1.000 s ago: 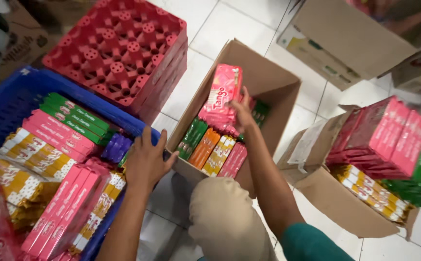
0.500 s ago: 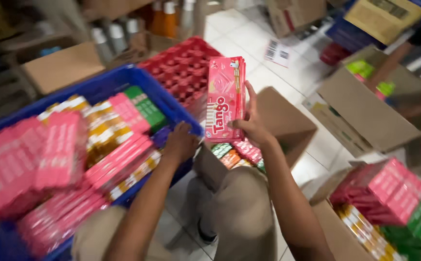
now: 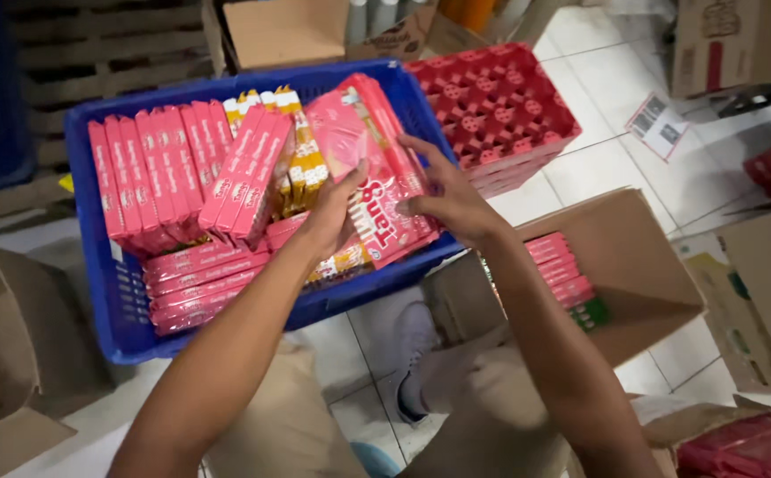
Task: The person transfers packs of Tango snacks from a cardboard box into a blue plastic crate, arranging them by color and type. The person repeatedly picks up packs, places them in the crate, and adjusts the arrangement to fit more items.
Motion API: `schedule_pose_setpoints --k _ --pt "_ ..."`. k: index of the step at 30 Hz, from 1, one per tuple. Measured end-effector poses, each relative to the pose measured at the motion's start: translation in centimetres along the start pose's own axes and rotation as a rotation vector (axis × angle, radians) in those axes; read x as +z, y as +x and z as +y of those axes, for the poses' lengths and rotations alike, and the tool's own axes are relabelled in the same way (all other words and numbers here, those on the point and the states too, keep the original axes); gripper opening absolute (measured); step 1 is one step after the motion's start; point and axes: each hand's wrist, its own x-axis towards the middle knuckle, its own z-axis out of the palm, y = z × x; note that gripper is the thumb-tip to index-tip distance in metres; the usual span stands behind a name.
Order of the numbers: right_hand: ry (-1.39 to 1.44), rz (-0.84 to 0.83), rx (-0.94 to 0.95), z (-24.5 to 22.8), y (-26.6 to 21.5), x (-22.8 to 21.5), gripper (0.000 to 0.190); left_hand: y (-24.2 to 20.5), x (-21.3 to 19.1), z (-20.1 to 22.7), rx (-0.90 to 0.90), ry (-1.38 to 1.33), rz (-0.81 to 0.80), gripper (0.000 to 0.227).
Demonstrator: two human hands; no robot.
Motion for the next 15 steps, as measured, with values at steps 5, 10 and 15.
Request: schedule_pose_setpoints --k 5,10,15 --pt "-0.387 -0.010 -0.041 -0.4 1.2 -0.4 0.064 -6.3 1.2 7.0 0.209 0.544 0.207 0.082" --pt "-0.461 0.190 -0.028 -1.3 1.9 -5.9 0.052 -7.1 1.4 8.6 0.302 1.340 0.282 0.109" --pt "-0.647 0.236 0.143 -3.4 0.6 -6.5 0.038 -5.0 0.2 6.0 0.393 1.912 0.314 0.101"
